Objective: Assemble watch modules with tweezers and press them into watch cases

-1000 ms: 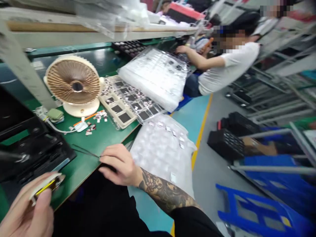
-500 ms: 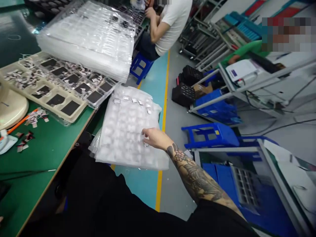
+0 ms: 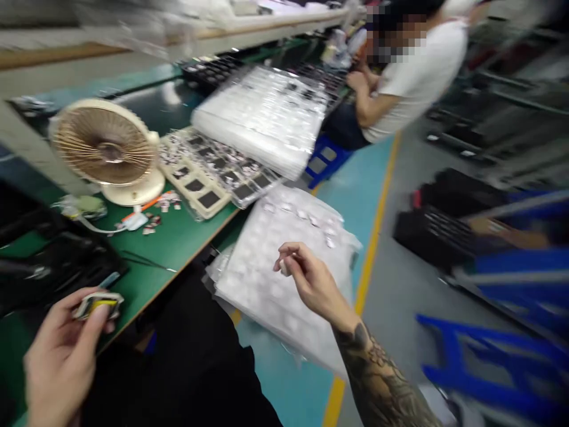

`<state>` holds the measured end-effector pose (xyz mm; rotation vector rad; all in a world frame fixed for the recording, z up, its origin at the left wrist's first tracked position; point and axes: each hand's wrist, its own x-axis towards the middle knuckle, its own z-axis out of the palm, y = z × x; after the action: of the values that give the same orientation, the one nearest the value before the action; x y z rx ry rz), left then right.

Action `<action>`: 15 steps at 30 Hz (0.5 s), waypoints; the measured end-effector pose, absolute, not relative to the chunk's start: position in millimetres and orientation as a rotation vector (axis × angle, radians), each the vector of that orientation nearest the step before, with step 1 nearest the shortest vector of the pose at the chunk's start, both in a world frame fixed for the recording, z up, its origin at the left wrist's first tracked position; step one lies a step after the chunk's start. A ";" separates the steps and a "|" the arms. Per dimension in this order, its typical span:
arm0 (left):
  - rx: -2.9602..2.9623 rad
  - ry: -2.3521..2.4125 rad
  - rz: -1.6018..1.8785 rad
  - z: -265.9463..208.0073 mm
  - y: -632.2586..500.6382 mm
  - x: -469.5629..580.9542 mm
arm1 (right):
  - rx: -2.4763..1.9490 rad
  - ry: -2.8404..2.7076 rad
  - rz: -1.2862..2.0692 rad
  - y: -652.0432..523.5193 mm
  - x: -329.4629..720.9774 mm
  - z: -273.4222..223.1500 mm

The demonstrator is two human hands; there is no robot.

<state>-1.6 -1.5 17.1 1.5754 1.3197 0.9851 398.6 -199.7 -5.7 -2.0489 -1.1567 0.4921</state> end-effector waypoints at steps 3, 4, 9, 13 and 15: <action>1.404 1.303 1.013 9.7 -0.8 1.8 | -1.628 -1.462 0.496 -110.7 341.0 12.6; 1.370 1.285 1.014 9.1 0.5 3.5 | -1.522 -1.580 0.460 -84.3 318.3 19.6; 1.211 1.168 1.093 8.9 6.4 11.2 | -0.958 -1.890 0.448 -5.5 214.0 44.0; 1.177 1.066 1.271 0.9 7.5 13.3 | -0.710 -1.752 0.709 8.2 167.4 35.5; 1.154 1.057 1.344 -4.7 6.9 13.3 | -0.704 -1.680 0.888 8.5 159.1 26.4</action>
<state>13.3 6.9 -4.7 1.1542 1.0571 1.3445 159.1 8.5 26.4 -0.7045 -1.6804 0.8876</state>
